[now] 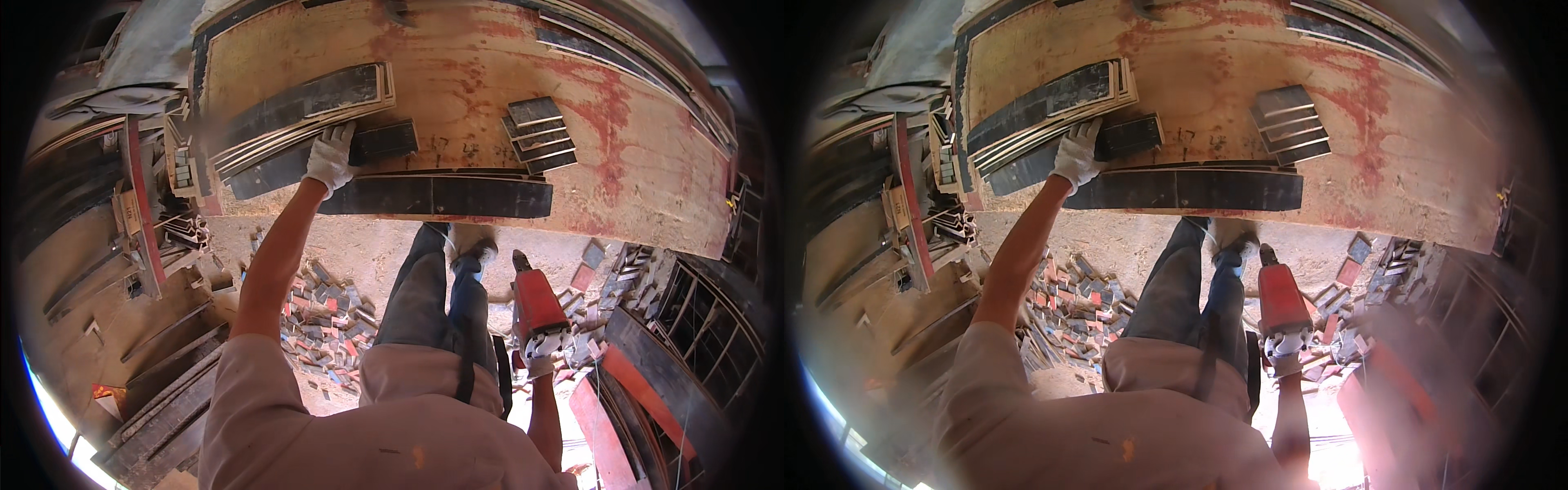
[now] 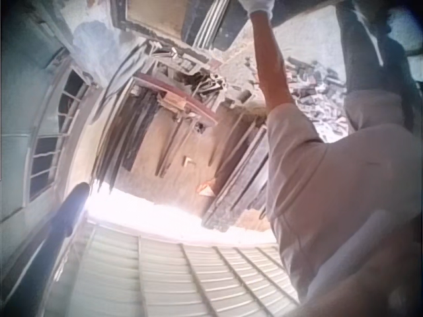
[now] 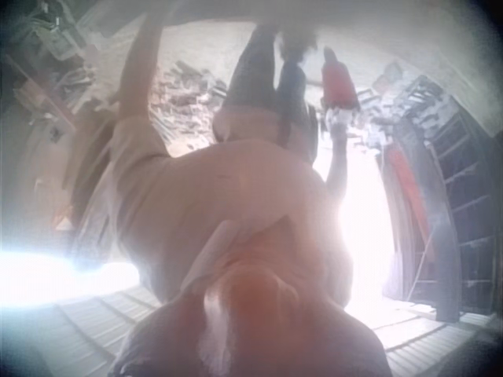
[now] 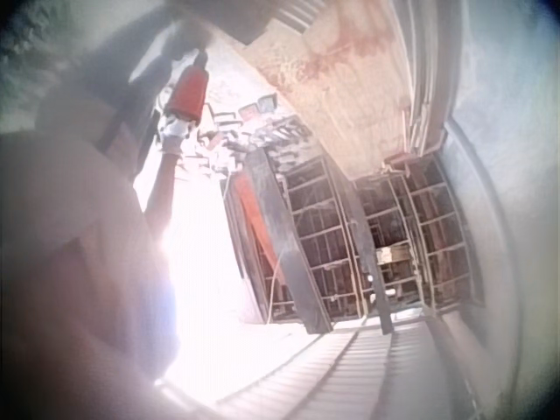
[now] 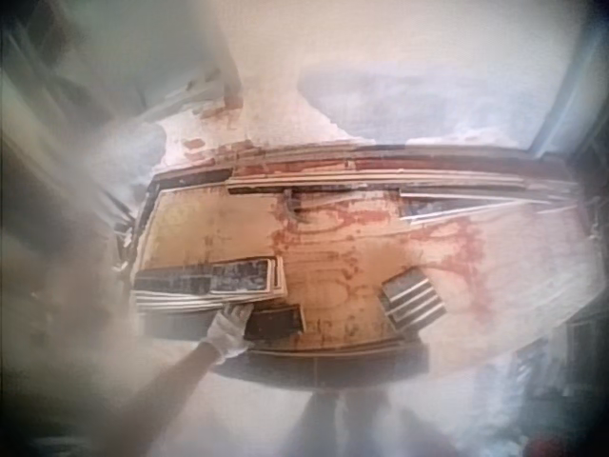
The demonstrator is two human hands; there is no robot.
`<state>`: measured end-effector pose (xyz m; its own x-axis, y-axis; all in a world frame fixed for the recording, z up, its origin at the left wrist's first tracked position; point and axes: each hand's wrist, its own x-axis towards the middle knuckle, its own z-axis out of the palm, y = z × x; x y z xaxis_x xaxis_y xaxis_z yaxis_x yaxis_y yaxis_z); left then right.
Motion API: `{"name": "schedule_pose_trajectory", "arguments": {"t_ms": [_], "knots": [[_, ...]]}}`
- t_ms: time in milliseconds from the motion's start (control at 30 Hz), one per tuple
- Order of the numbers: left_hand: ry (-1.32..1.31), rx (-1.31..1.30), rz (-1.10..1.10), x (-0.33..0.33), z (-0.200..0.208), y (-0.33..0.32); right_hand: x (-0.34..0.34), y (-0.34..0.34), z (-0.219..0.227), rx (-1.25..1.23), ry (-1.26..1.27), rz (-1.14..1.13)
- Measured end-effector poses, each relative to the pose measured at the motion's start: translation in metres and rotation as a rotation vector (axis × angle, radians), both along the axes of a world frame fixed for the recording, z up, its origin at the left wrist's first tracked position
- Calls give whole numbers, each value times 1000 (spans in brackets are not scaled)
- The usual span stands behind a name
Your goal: The person gathers small wooden blocks from a pile on the floor and places them on a workbench. They then use a red nail gun to fasten the blocks together into a small rectangular frame.
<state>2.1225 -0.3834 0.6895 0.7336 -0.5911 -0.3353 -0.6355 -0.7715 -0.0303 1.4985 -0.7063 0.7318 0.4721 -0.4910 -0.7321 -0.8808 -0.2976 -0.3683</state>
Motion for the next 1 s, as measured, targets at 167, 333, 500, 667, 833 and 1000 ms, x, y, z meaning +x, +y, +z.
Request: {"name": "schedule_pose_trajectory", "arguments": {"t_ms": [167,333,500,667,833,1000], "knots": [[-66,87,-93,3,-5,-4,11,8,-6,2,-5,6],[-117,212,-125,11,-13,9,23,12,-13,12,-27,8],[-202,122,-167,9,0,37,18,18,-11,-3,-13,-1],[-419,122,-385,4,-8,44,19,20,-12,-1,-18,3],[-325,53,-399,5,-20,32,21,26,-11,-14,-40,1],[-285,-75,-304,-9,-8,14,32,31,-17,11,-83,-22]]}}
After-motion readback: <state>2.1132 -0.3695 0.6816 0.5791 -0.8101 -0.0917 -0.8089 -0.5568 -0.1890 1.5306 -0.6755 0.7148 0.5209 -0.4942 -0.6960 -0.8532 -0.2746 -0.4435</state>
